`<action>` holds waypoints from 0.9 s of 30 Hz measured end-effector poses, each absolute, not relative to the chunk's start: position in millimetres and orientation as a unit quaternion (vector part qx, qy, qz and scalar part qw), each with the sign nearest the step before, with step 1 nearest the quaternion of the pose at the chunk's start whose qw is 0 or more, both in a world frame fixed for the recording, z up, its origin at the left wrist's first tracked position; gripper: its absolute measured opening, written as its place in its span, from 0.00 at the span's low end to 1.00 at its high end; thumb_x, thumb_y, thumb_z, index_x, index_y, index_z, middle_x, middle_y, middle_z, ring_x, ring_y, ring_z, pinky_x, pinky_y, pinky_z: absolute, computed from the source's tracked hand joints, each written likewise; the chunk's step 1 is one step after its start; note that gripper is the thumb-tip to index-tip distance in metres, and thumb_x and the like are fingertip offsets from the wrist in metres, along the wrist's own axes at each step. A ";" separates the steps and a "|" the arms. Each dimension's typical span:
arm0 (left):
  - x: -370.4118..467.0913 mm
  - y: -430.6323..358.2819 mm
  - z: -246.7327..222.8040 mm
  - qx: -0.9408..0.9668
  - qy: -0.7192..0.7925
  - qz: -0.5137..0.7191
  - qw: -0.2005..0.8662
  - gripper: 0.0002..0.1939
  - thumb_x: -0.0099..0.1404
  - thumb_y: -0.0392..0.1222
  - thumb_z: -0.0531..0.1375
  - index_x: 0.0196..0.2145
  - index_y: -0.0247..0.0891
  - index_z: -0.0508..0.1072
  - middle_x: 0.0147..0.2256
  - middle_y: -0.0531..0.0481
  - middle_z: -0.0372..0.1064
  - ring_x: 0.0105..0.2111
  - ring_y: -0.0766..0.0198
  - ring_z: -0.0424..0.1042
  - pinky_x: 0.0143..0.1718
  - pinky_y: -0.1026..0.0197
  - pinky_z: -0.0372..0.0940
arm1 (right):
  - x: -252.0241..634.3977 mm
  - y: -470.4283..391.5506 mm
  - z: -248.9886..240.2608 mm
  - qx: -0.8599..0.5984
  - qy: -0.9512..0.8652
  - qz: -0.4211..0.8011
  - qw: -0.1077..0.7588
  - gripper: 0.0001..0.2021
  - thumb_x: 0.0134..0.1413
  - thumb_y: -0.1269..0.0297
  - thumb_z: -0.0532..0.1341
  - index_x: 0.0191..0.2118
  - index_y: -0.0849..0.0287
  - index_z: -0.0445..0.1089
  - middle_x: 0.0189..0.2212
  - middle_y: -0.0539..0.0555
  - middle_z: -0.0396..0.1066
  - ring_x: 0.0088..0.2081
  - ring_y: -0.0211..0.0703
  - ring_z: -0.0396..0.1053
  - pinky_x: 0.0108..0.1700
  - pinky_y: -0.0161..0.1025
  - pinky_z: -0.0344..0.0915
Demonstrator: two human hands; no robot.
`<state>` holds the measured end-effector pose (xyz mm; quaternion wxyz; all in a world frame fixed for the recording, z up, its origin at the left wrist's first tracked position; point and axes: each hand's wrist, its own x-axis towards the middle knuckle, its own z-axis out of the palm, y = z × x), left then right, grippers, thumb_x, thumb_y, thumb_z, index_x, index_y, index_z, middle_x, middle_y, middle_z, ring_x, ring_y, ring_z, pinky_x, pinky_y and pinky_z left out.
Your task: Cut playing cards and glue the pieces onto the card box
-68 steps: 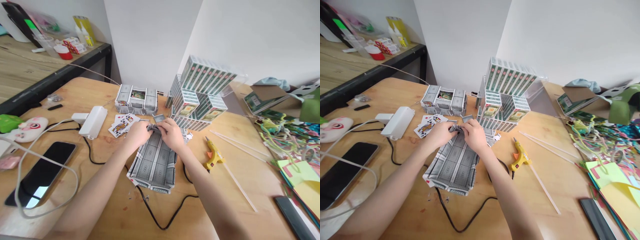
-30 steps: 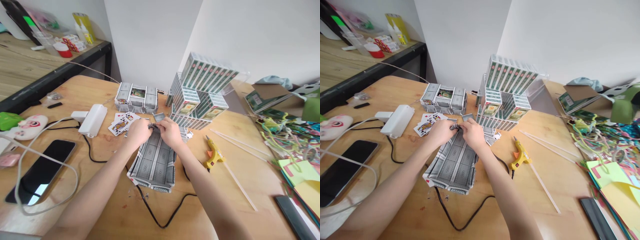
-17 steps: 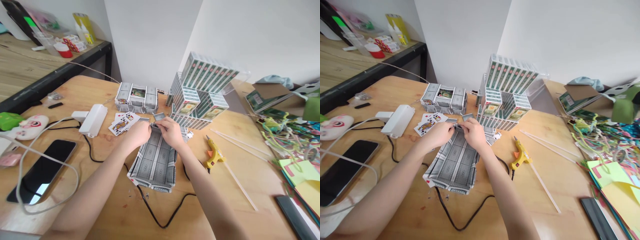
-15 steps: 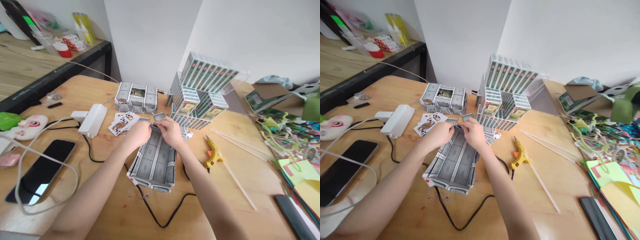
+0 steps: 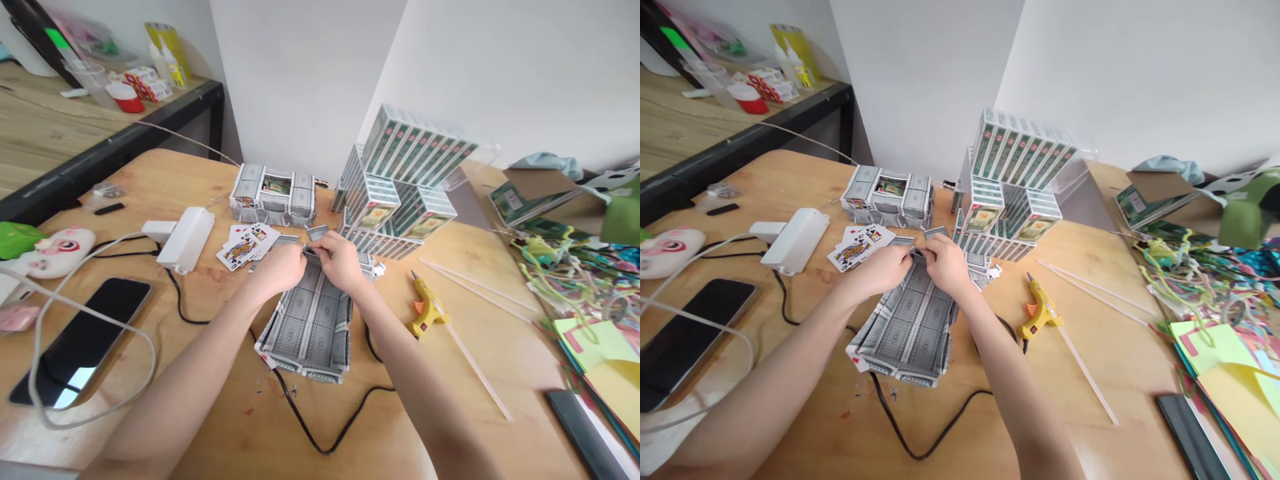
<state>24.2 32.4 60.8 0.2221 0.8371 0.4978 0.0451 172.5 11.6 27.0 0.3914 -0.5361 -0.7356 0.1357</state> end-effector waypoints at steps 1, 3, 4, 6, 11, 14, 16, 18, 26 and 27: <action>21.2 34.5 60.8 0.834 0.484 0.048 0.261 0.18 0.61 0.36 0.44 0.38 0.31 0.71 0.37 0.40 0.73 0.37 0.57 0.71 0.38 0.59 0.62 | 173.2 10.9 28.0 -0.537 -0.739 0.134 0.383 0.10 0.53 0.73 0.54 0.32 0.58 0.73 0.29 0.53 0.68 0.34 0.41 0.66 0.37 0.36 0.63; 11.8 40.8 59.8 0.822 0.433 0.062 0.365 0.19 0.61 0.38 0.45 0.42 0.34 0.71 0.40 0.45 0.72 0.40 0.60 0.70 0.41 0.61 0.62 | 174.5 9.1 30.4 -0.538 -0.750 0.128 0.362 0.09 0.53 0.72 0.55 0.34 0.58 0.73 0.30 0.53 0.69 0.35 0.42 0.67 0.39 0.37 0.63; 6.2 44.4 58.5 0.812 0.399 0.074 0.419 0.19 0.62 0.39 0.45 0.45 0.36 0.70 0.42 0.48 0.72 0.42 0.62 0.69 0.44 0.62 0.62 | 175.0 8.2 31.6 -0.539 -0.755 0.124 0.352 0.09 0.53 0.72 0.55 0.34 0.58 0.73 0.31 0.53 0.69 0.36 0.42 0.67 0.40 0.37 0.63; -4.4 51.3 54.5 0.781 0.356 0.094 0.504 0.20 0.63 0.42 0.45 0.49 0.39 0.67 0.47 0.50 0.69 0.47 0.64 0.66 0.47 0.63 0.60 | 175.4 7.1 33.5 -0.541 -0.761 0.118 0.339 0.09 0.53 0.72 0.55 0.34 0.57 0.73 0.32 0.54 0.69 0.37 0.42 0.67 0.40 0.37 0.63; -14.5 59.5 42.7 0.737 0.333 0.102 0.580 0.22 0.61 0.44 0.51 0.53 0.38 0.64 0.53 0.46 0.64 0.51 0.65 0.63 0.51 0.62 0.57 | 173.1 6.9 33.7 -0.571 -0.739 0.115 0.337 0.10 0.53 0.72 0.55 0.33 0.57 0.74 0.29 0.53 0.68 0.34 0.42 0.67 0.38 0.37 0.63; -13.2 59.9 40.5 0.732 0.311 0.109 0.597 0.23 0.62 0.45 0.51 0.53 0.37 0.64 0.54 0.46 0.62 0.52 0.65 0.62 0.53 0.61 0.55 | 171.0 6.7 32.9 -0.575 -0.731 0.118 0.348 0.09 0.51 0.74 0.56 0.32 0.58 0.74 0.29 0.53 0.69 0.34 0.42 0.67 0.38 0.36 0.63; -12.3 59.6 41.5 0.744 0.306 0.106 0.585 0.22 0.62 0.46 0.50 0.53 0.38 0.64 0.55 0.47 0.61 0.53 0.64 0.61 0.53 0.61 0.54 | 169.7 6.5 32.6 -0.573 -0.730 0.119 0.352 0.09 0.50 0.75 0.56 0.32 0.59 0.74 0.29 0.53 0.69 0.34 0.42 0.67 0.37 0.36 0.62; -11.0 58.4 44.2 0.767 0.304 0.101 0.555 0.22 0.63 0.46 0.49 0.53 0.38 0.64 0.54 0.48 0.62 0.53 0.64 0.61 0.54 0.61 0.53 | 168.7 6.9 32.0 -0.573 -0.730 0.119 0.353 0.10 0.51 0.75 0.55 0.32 0.59 0.74 0.28 0.53 0.69 0.33 0.42 0.67 0.37 0.36 0.62; 6.9 40.8 64.9 0.839 0.411 0.054 0.352 0.19 0.63 0.42 0.44 0.45 0.36 0.69 0.46 0.44 0.70 0.46 0.58 0.68 0.47 0.59 0.59 | 162.4 7.3 33.6 -0.584 -0.747 0.069 0.310 0.13 0.53 0.75 0.51 0.33 0.58 0.73 0.28 0.54 0.67 0.33 0.43 0.66 0.35 0.36 0.60; 9.4 38.4 66.8 0.840 0.422 0.049 0.337 0.19 0.63 0.41 0.44 0.44 0.35 0.69 0.45 0.43 0.70 0.44 0.57 0.69 0.45 0.59 0.61 | 161.2 6.5 34.9 -0.587 -0.751 0.057 0.297 0.13 0.53 0.75 0.51 0.33 0.58 0.73 0.28 0.54 0.67 0.33 0.43 0.66 0.35 0.37 0.60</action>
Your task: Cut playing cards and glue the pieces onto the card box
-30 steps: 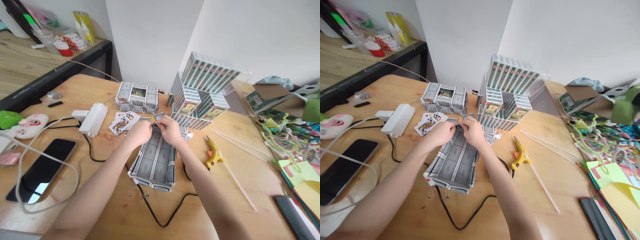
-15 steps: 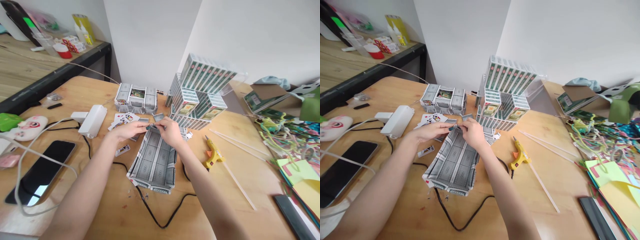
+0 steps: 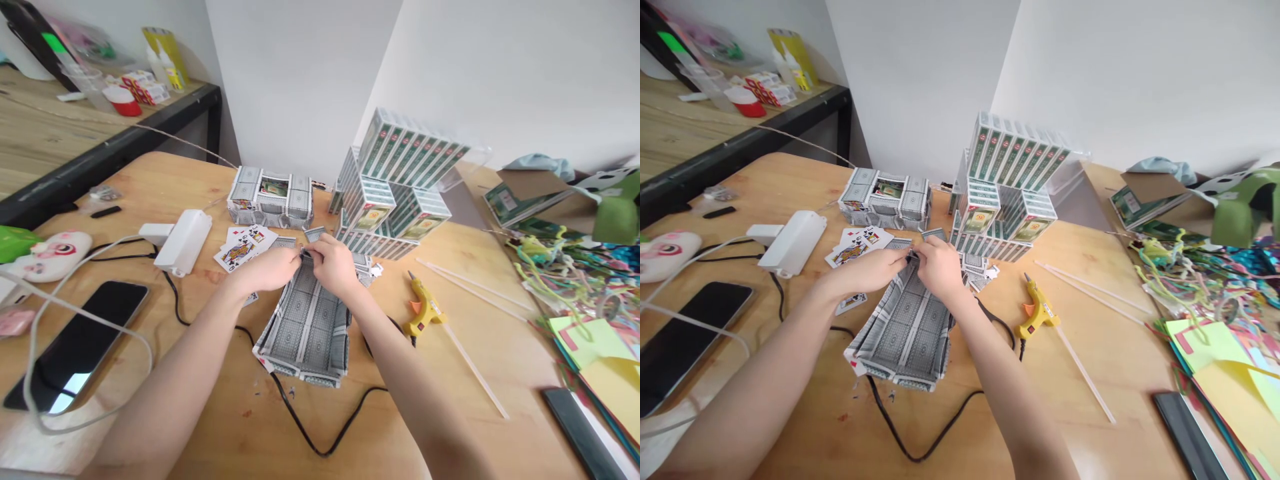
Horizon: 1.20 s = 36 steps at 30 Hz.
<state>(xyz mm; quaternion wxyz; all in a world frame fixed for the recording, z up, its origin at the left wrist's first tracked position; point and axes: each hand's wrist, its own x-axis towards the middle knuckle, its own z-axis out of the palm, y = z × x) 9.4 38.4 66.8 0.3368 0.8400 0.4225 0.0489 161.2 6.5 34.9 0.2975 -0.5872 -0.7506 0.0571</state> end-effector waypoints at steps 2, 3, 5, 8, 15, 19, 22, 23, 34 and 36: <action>13.2 35.0 69.3 0.841 0.437 0.040 0.315 0.18 0.63 0.40 0.43 0.42 0.35 0.69 0.42 0.42 0.72 0.42 0.57 0.70 0.42 0.59 0.62 | 158.8 4.9 37.4 -0.592 -0.757 0.037 0.275 0.13 0.53 0.75 0.51 0.33 0.59 0.73 0.28 0.54 0.67 0.33 0.43 0.65 0.37 0.38 0.59; 14.4 34.1 69.9 0.842 0.442 0.035 0.307 0.18 0.63 0.40 0.43 0.41 0.35 0.69 0.41 0.42 0.72 0.41 0.57 0.70 0.41 0.60 0.62 | 157.8 4.3 38.4 -0.592 -0.759 0.031 0.268 0.13 0.52 0.76 0.51 0.33 0.59 0.73 0.28 0.54 0.67 0.32 0.44 0.65 0.38 0.39 0.58; 15.8 33.5 69.9 0.846 0.447 0.026 0.291 0.17 0.63 0.39 0.43 0.40 0.35 0.69 0.40 0.42 0.72 0.41 0.58 0.71 0.40 0.60 0.62 | 156.5 3.7 39.4 -0.587 -0.766 0.029 0.261 0.14 0.52 0.76 0.51 0.33 0.58 0.73 0.27 0.53 0.67 0.33 0.43 0.65 0.39 0.39 0.57; 17.1 34.1 68.1 0.851 0.446 0.016 0.276 0.17 0.63 0.38 0.42 0.40 0.34 0.68 0.39 0.41 0.72 0.40 0.58 0.71 0.38 0.61 0.62 | 156.0 4.2 39.0 -0.578 -0.773 0.035 0.259 0.15 0.51 0.78 0.50 0.33 0.58 0.73 0.27 0.53 0.67 0.33 0.43 0.65 0.38 0.39 0.56; 21.3 31.2 65.7 0.856 0.462 -0.004 0.231 0.18 0.63 0.38 0.42 0.40 0.32 0.68 0.36 0.39 0.73 0.36 0.57 0.72 0.34 0.60 0.62 | 158.4 9.3 41.6 -0.551 -0.803 0.020 0.224 0.14 0.48 0.79 0.51 0.29 0.59 0.72 0.25 0.53 0.66 0.34 0.45 0.64 0.39 0.40 0.55; 16.0 35.0 66.1 0.851 0.446 0.017 0.275 0.19 0.62 0.39 0.42 0.40 0.33 0.70 0.38 0.39 0.72 0.38 0.56 0.71 0.38 0.59 0.62 | 162.2 8.7 46.9 -0.551 -0.803 0.053 0.219 0.14 0.52 0.77 0.51 0.32 0.58 0.73 0.28 0.54 0.67 0.36 0.44 0.64 0.38 0.39 0.58; 8.0 41.6 65.0 0.841 0.415 0.047 0.344 0.19 0.62 0.41 0.43 0.42 0.35 0.70 0.43 0.43 0.71 0.43 0.58 0.69 0.43 0.59 0.61 | 166.4 5.6 49.9 -0.562 -0.793 0.077 0.223 0.12 0.53 0.74 0.54 0.38 0.57 0.72 0.34 0.55 0.68 0.40 0.46 0.64 0.41 0.40 0.60; 5.5 43.7 64.5 0.838 0.405 0.056 0.362 0.19 0.62 0.42 0.44 0.43 0.36 0.70 0.45 0.44 0.70 0.44 0.58 0.68 0.45 0.60 0.60 | 168.4 4.5 50.4 -0.565 -0.789 0.078 0.229 0.11 0.53 0.73 0.55 0.40 0.56 0.72 0.35 0.55 0.69 0.41 0.46 0.64 0.42 0.41 0.60; 0.6 45.2 60.3 0.793 0.439 0.164 0.389 0.18 0.57 0.43 0.53 0.44 0.40 0.73 0.40 0.52 0.74 0.41 0.60 0.71 0.41 0.63 0.62 | 184.8 0.5 39.9 -0.577 -0.743 0.094 0.325 0.11 0.53 0.73 0.56 0.33 0.56 0.75 0.28 0.52 0.69 0.33 0.41 0.67 0.36 0.37 0.62; -0.1 43.5 62.2 0.788 0.480 0.162 0.350 0.17 0.55 0.45 0.55 0.41 0.39 0.75 0.38 0.51 0.75 0.38 0.60 0.71 0.40 0.62 0.62 | 185.0 0.2 39.0 -0.579 -0.737 0.097 0.335 0.10 0.52 0.73 0.57 0.33 0.56 0.75 0.27 0.52 0.69 0.31 0.40 0.67 0.35 0.36 0.62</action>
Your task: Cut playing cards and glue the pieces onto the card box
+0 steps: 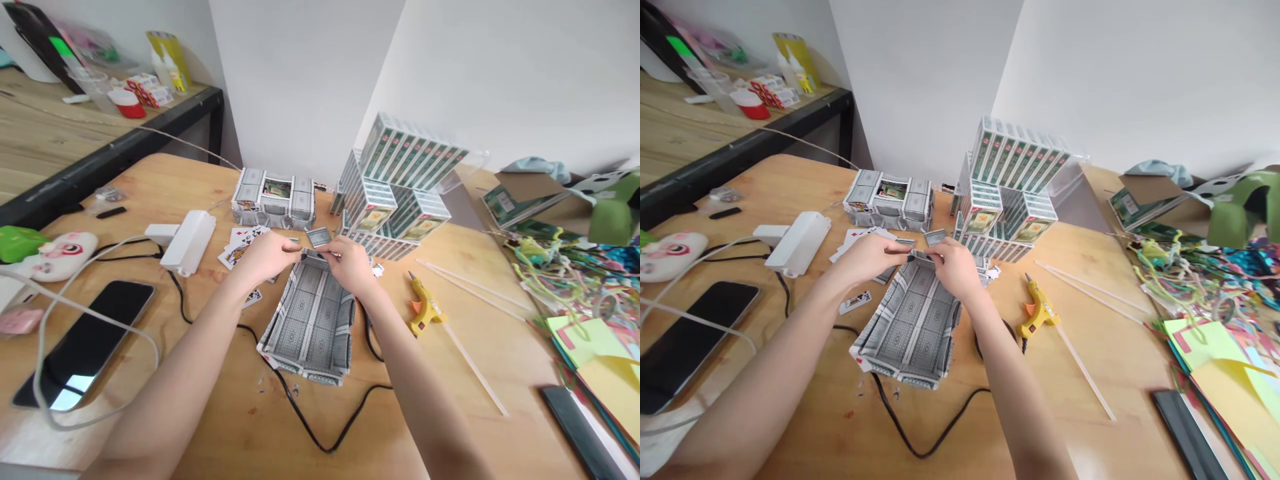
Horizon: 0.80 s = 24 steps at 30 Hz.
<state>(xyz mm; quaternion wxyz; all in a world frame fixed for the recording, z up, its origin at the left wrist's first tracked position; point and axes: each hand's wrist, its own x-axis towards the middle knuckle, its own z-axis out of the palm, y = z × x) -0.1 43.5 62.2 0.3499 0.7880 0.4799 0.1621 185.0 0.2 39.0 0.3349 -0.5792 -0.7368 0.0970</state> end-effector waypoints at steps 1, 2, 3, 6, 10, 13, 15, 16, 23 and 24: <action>-0.1 42.5 63.7 0.787 0.492 0.160 0.337 0.16 0.55 0.45 0.55 0.39 0.39 0.76 0.37 0.51 0.75 0.37 0.60 0.72 0.39 0.62 0.62 | 185.5 -0.1 38.9 -0.577 -0.736 0.103 0.338 0.10 0.52 0.73 0.57 0.33 0.56 0.75 0.27 0.52 0.70 0.31 0.40 0.67 0.34 0.36 0.62; 0.3 41.6 65.3 0.786 0.498 0.159 0.329 0.16 0.55 0.44 0.56 0.39 0.39 0.77 0.36 0.51 0.75 0.36 0.60 0.72 0.38 0.62 0.62 | 186.3 -0.5 39.0 -0.576 -0.735 0.109 0.341 0.09 0.51 0.73 0.58 0.33 0.56 0.75 0.27 0.52 0.70 0.30 0.39 0.67 0.34 0.35 0.62; 0.9 40.6 66.9 0.786 0.501 0.160 0.326 0.15 0.54 0.43 0.56 0.38 0.39 0.77 0.35 0.51 0.76 0.35 0.60 0.72 0.37 0.62 0.62 | 187.2 -1.0 39.0 -0.575 -0.734 0.113 0.343 0.09 0.51 0.73 0.58 0.33 0.56 0.75 0.27 0.51 0.70 0.30 0.39 0.67 0.34 0.35 0.62; 3.4 38.6 70.4 0.780 0.508 0.170 0.322 0.15 0.54 0.42 0.55 0.37 0.40 0.78 0.34 0.51 0.76 0.33 0.61 0.72 0.36 0.63 0.62 | 189.6 -3.0 38.9 -0.582 -0.726 0.120 0.347 0.08 0.51 0.72 0.59 0.33 0.56 0.75 0.27 0.51 0.71 0.29 0.38 0.67 0.33 0.35 0.62; 4.5 38.7 70.4 0.772 0.510 0.175 0.335 0.14 0.53 0.41 0.56 0.36 0.41 0.78 0.34 0.52 0.76 0.33 0.61 0.72 0.34 0.63 0.63 | 190.7 -5.0 37.6 -0.574 -0.722 0.132 0.363 0.08 0.52 0.71 0.58 0.34 0.56 0.75 0.29 0.52 0.72 0.32 0.39 0.68 0.35 0.35 0.63; 3.9 40.5 67.8 0.763 0.504 0.186 0.359 0.14 0.53 0.41 0.56 0.36 0.40 0.78 0.34 0.52 0.76 0.34 0.62 0.73 0.36 0.64 0.63 | 191.1 -5.0 36.1 -0.557 -0.723 0.148 0.381 0.08 0.52 0.71 0.58 0.34 0.56 0.75 0.31 0.53 0.73 0.33 0.40 0.69 0.36 0.36 0.64; 4.0 41.3 66.2 0.757 0.504 0.196 0.366 0.14 0.53 0.40 0.56 0.36 0.40 0.78 0.34 0.51 0.76 0.34 0.62 0.73 0.36 0.64 0.63 | 191.4 -4.5 34.8 -0.546 -0.725 0.156 0.391 0.08 0.52 0.71 0.58 0.33 0.56 0.75 0.31 0.54 0.73 0.33 0.40 0.69 0.35 0.36 0.65; 4.3 41.4 65.8 0.754 0.508 0.198 0.366 0.14 0.53 0.40 0.56 0.36 0.40 0.78 0.34 0.51 0.76 0.34 0.62 0.73 0.36 0.64 0.63 | 191.5 -4.3 34.2 -0.541 -0.726 0.159 0.394 0.08 0.52 0.71 0.58 0.33 0.56 0.75 0.31 0.54 0.73 0.33 0.40 0.69 0.35 0.36 0.65; 8.1 38.5 67.6 0.739 0.517 0.204 0.382 0.13 0.52 0.39 0.57 0.34 0.39 0.78 0.32 0.52 0.76 0.33 0.62 0.73 0.33 0.64 0.63 | 190.3 -3.7 31.5 -0.523 -0.728 0.161 0.413 0.07 0.52 0.71 0.58 0.33 0.58 0.74 0.31 0.54 0.72 0.35 0.40 0.70 0.37 0.36 0.66; 8.5 38.2 67.6 0.738 0.516 0.204 0.384 0.13 0.52 0.39 0.57 0.34 0.38 0.78 0.31 0.52 0.76 0.32 0.62 0.73 0.33 0.64 0.63 | 190.1 -3.7 31.7 -0.523 -0.728 0.162 0.413 0.07 0.52 0.71 0.58 0.33 0.58 0.74 0.31 0.54 0.72 0.35 0.40 0.70 0.37 0.36 0.66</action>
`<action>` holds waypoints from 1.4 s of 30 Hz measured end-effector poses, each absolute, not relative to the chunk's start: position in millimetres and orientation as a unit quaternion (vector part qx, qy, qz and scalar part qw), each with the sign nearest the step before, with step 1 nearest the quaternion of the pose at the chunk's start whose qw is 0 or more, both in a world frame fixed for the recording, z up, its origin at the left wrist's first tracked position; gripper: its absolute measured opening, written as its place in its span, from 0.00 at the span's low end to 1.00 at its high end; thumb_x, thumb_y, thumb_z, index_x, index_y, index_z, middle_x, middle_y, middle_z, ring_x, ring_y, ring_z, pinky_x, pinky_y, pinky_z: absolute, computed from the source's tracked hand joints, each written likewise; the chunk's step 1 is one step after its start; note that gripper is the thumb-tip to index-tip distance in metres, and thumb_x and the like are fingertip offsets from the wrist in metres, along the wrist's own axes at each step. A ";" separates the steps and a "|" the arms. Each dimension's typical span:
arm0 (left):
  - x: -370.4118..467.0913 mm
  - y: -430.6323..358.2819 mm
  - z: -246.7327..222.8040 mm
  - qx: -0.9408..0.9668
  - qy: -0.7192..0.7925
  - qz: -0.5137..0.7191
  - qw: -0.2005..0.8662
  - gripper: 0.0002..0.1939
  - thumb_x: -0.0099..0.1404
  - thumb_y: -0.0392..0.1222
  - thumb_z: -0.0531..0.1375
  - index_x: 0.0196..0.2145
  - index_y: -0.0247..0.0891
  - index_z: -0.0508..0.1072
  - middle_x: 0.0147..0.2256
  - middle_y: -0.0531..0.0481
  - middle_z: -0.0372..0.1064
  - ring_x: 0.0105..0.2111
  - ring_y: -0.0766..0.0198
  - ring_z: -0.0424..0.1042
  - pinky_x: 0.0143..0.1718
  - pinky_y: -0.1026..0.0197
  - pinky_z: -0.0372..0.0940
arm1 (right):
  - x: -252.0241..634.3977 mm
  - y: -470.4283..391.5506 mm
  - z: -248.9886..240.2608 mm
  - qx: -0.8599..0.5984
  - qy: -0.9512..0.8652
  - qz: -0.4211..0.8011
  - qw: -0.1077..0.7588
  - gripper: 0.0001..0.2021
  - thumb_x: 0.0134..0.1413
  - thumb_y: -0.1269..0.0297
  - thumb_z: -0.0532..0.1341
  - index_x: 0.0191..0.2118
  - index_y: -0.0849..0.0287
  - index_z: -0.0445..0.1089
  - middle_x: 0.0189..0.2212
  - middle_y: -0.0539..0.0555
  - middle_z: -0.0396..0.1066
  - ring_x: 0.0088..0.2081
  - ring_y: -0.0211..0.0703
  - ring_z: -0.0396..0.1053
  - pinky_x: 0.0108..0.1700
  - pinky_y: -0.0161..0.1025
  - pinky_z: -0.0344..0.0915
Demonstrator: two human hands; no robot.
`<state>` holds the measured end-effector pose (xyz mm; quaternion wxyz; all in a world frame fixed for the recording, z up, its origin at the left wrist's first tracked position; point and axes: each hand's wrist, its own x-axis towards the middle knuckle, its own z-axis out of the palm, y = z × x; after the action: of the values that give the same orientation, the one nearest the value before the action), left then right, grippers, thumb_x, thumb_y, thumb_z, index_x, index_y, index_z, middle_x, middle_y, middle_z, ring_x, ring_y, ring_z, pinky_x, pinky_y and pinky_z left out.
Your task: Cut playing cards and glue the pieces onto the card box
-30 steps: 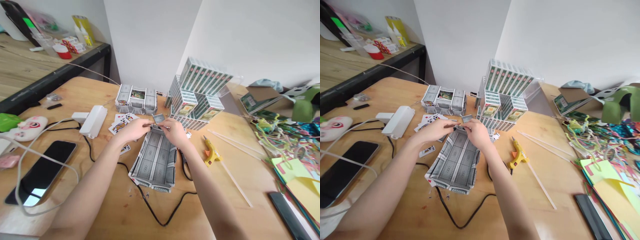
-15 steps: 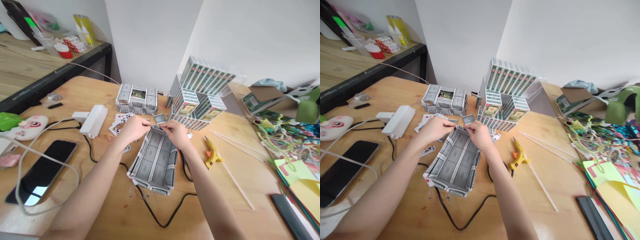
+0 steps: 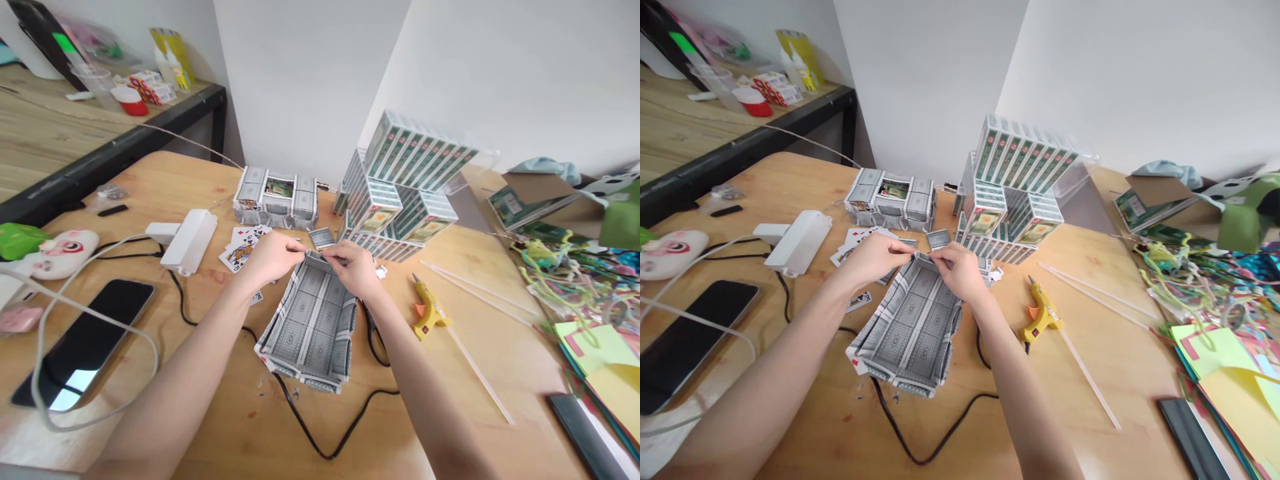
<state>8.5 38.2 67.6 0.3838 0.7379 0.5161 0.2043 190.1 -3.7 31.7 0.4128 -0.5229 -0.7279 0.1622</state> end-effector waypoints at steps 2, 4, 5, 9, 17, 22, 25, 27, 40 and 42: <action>9.2 38.0 67.1 0.738 0.512 0.204 0.388 0.13 0.52 0.39 0.57 0.34 0.38 0.78 0.31 0.52 0.76 0.32 0.62 0.72 0.33 0.64 0.63 | 189.6 -3.7 32.2 -0.525 -0.728 0.162 0.409 0.07 0.53 0.71 0.57 0.33 0.57 0.74 0.32 0.54 0.72 0.35 0.40 0.69 0.36 0.36 0.66; 9.3 38.1 65.7 0.743 0.504 0.204 0.392 0.13 0.52 0.40 0.57 0.34 0.38 0.78 0.31 0.52 0.76 0.32 0.61 0.72 0.33 0.64 0.63 | 189.1 -4.0 32.3 -0.531 -0.730 0.156 0.401 0.08 0.53 0.71 0.57 0.33 0.57 0.74 0.32 0.54 0.72 0.35 0.40 0.69 0.37 0.36 0.66; 9.1 38.3 64.9 0.746 0.498 0.203 0.393 0.13 0.53 0.40 0.57 0.34 0.38 0.78 0.30 0.53 0.76 0.33 0.61 0.72 0.33 0.64 0.63 | 188.6 -4.2 32.0 -0.535 -0.731 0.152 0.396 0.08 0.53 0.71 0.57 0.33 0.57 0.74 0.32 0.54 0.72 0.35 0.40 0.69 0.38 0.36 0.65; 6.0 41.4 61.3 0.750 0.488 0.191 0.403 0.14 0.54 0.43 0.57 0.36 0.40 0.78 0.31 0.54 0.76 0.34 0.60 0.72 0.34 0.62 0.63 | 185.7 -3.0 29.6 -0.549 -0.745 0.124 0.358 0.10 0.53 0.71 0.55 0.37 0.57 0.74 0.30 0.54 0.70 0.35 0.41 0.67 0.38 0.36 0.64; 2.7 50.3 52.0 0.690 0.506 0.198 0.478 0.15 0.51 0.43 0.61 0.37 0.38 0.77 0.36 0.50 0.76 0.38 0.59 0.72 0.40 0.62 0.63 | 174.4 5.7 45.4 -0.557 -0.793 0.076 0.234 0.15 0.50 0.76 0.52 0.36 0.57 0.74 0.26 0.53 0.64 0.33 0.43 0.62 0.37 0.37 0.59; 6.2 47.8 51.3 0.701 0.538 0.197 0.426 0.13 0.51 0.42 0.60 0.36 0.40 0.78 0.31 0.51 0.76 0.35 0.59 0.72 0.36 0.61 0.63 | 167.3 13.2 52.9 -0.534 -0.818 0.070 0.200 0.14 0.45 0.78 0.52 0.34 0.60 0.73 0.25 0.53 0.65 0.35 0.44 0.62 0.37 0.37 0.57; 8.9 44.9 54.9 0.705 0.548 0.199 0.405 0.13 0.51 0.41 0.60 0.35 0.39 0.78 0.32 0.51 0.76 0.34 0.59 0.72 0.35 0.62 0.63 | 163.0 13.9 50.7 -0.532 -0.819 0.060 0.204 0.15 0.47 0.79 0.51 0.31 0.60 0.74 0.25 0.54 0.64 0.34 0.43 0.61 0.36 0.36 0.57; 9.9 43.1 57.9 0.710 0.552 0.193 0.392 0.12 0.51 0.41 0.60 0.35 0.39 0.78 0.32 0.51 0.76 0.33 0.59 0.72 0.34 0.62 0.63 | 160.8 12.4 50.3 -0.550 -0.809 0.049 0.202 0.15 0.48 0.79 0.51 0.30 0.61 0.74 0.25 0.54 0.65 0.34 0.43 0.61 0.35 0.36 0.57; 19.3 38.3 55.7 0.747 0.449 0.258 0.417 0.13 0.56 0.39 0.58 0.39 0.40 0.76 0.39 0.51 0.75 0.38 0.63 0.72 0.43 0.61 0.64 | 207.4 -14.0 64.4 -0.623 -0.702 0.149 0.312 0.11 0.51 0.71 0.56 0.35 0.55 0.75 0.34 0.51 0.75 0.36 0.43 0.71 0.39 0.38 0.66; 24.1 37.8 51.2 0.762 0.445 0.257 0.393 0.11 0.57 0.40 0.57 0.37 0.41 0.76 0.38 0.51 0.75 0.38 0.62 0.72 0.43 0.60 0.64 | 205.3 -18.6 56.6 -0.627 -0.687 0.165 0.330 0.11 0.52 0.70 0.55 0.35 0.54 0.75 0.34 0.50 0.75 0.36 0.42 0.72 0.38 0.38 0.67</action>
<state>24.1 37.8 51.2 0.3931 0.7624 0.4448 0.2574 205.3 -18.6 56.6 0.3298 -0.6266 -0.6866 0.1650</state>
